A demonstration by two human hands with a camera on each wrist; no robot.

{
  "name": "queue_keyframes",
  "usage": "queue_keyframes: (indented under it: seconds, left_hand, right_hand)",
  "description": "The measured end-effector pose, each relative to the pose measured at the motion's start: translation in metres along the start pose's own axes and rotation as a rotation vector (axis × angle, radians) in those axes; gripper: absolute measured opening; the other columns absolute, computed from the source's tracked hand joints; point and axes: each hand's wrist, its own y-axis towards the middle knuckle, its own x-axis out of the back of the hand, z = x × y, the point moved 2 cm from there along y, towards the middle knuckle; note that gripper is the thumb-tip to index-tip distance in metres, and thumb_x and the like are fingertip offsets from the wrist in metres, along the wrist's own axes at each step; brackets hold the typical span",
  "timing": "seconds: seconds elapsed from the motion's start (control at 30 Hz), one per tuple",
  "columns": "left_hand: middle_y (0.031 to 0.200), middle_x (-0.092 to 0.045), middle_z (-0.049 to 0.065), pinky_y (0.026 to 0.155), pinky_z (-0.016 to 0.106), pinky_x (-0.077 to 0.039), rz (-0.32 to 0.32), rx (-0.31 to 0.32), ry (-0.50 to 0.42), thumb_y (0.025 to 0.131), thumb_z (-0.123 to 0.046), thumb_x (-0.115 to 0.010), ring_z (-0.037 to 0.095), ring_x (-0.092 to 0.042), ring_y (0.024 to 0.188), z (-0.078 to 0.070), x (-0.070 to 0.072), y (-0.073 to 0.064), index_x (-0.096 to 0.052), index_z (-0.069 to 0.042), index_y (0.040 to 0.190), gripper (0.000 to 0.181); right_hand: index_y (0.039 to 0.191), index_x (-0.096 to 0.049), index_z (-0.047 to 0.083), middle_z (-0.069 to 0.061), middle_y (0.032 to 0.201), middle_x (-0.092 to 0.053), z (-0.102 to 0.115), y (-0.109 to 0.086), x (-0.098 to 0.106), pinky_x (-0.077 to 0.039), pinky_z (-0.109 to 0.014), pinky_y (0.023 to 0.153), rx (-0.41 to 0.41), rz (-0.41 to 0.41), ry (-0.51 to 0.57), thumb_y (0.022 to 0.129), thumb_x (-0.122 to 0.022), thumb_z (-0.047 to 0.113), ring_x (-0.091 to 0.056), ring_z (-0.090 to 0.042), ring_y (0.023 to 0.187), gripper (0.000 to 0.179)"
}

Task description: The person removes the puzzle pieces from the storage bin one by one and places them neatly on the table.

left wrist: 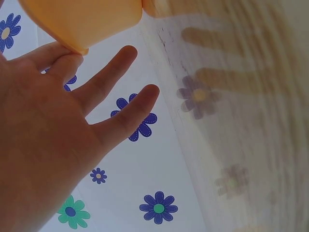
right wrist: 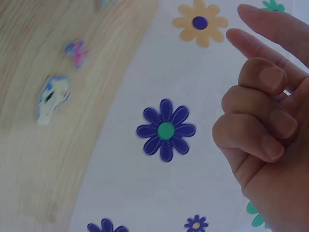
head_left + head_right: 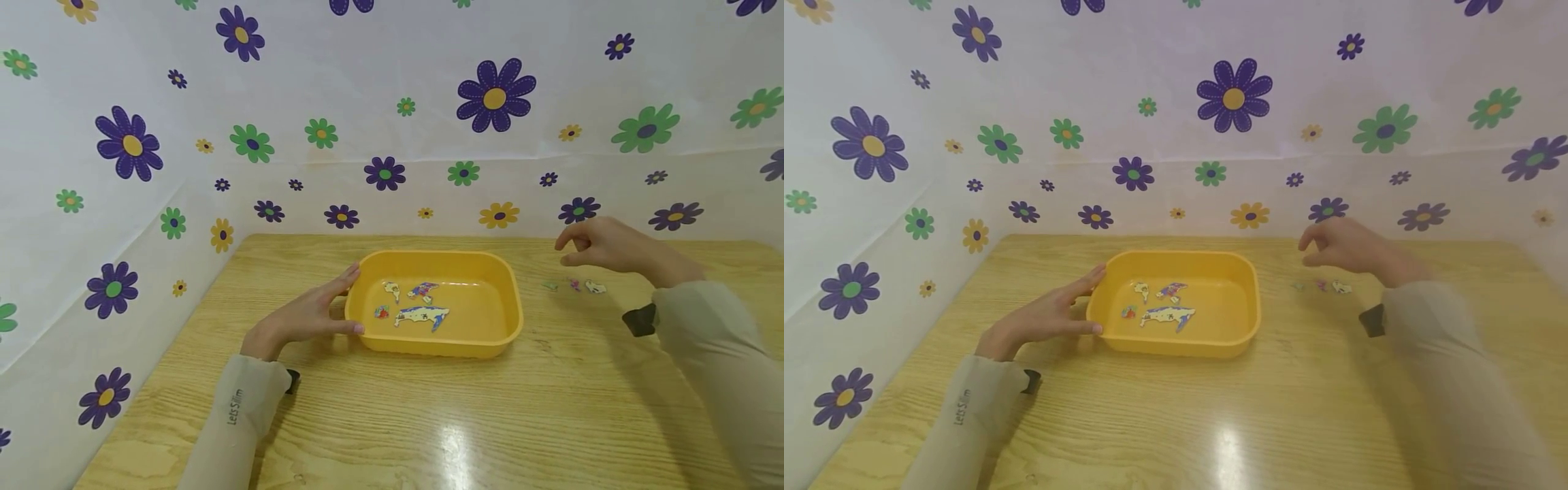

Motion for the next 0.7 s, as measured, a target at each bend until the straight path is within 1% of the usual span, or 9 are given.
queue_keyframes:
  seconds: [0.1,0.17,0.43,0.53,0.7]
  left_hand:
    - [0.170,-0.004,0.001,0.120,0.057,-0.019,-0.001,-0.004,0.003,0.087,-0.048,-0.078,0.033,-0.031,0.148,0.000,0.000,0.000,-0.015,-0.010,0.164,0.106]
    - [0.170,-0.004,0.002,0.120,0.057,-0.019,-0.002,-0.005,0.004,0.087,-0.047,-0.079,0.033,-0.032,0.147,0.000,0.000,0.000,-0.015,-0.010,0.163,0.106]
    - [0.170,-0.003,0.004,0.120,0.057,-0.019,-0.003,-0.009,-0.014,0.087,-0.045,-0.080,0.033,-0.034,0.146,0.001,-0.002,0.001,-0.016,-0.009,0.163,0.105]
    - [0.170,-0.003,0.005,0.120,0.056,-0.019,-0.003,-0.015,-0.015,0.088,-0.043,-0.080,0.033,-0.034,0.146,0.001,-0.002,0.001,-0.016,-0.009,0.163,0.105]
    - [0.170,-0.003,0.009,0.120,0.057,-0.019,-0.005,-0.034,-0.014,0.089,-0.041,-0.079,0.035,-0.033,0.146,0.000,-0.001,0.000,-0.016,-0.005,0.162,0.103]
  right_hand:
    - [0.110,-0.071,-0.003,0.002,0.065,-0.044,0.010,0.005,0.000,-0.035,-0.027,0.054,0.019,-0.003,0.035,0.091,-0.075,0.008,-0.040,-0.012,0.057,0.023]
    - [0.112,-0.072,-0.002,0.001,0.065,-0.044,0.016,0.010,0.000,-0.035,-0.027,0.054,0.029,-0.006,0.055,0.090,-0.076,0.009,-0.039,-0.011,0.056,0.024]
    - [0.112,-0.073,-0.002,0.003,0.062,-0.041,0.041,0.024,-0.004,-0.034,-0.026,0.054,0.141,-0.023,0.129,0.088,-0.077,0.005,-0.036,-0.008,0.055,0.026]
    - [0.112,-0.073,-0.002,0.004,0.062,-0.040,0.048,0.028,-0.005,-0.034,-0.025,0.054,0.166,-0.025,0.155,0.087,-0.078,0.003,-0.035,-0.007,0.055,0.026]
    - [0.114,-0.072,-0.003,0.003,0.062,-0.040,0.056,0.036,-0.007,-0.034,-0.026,0.055,0.172,-0.015,0.164,0.087,-0.079,0.004,-0.035,-0.009,0.056,0.030]
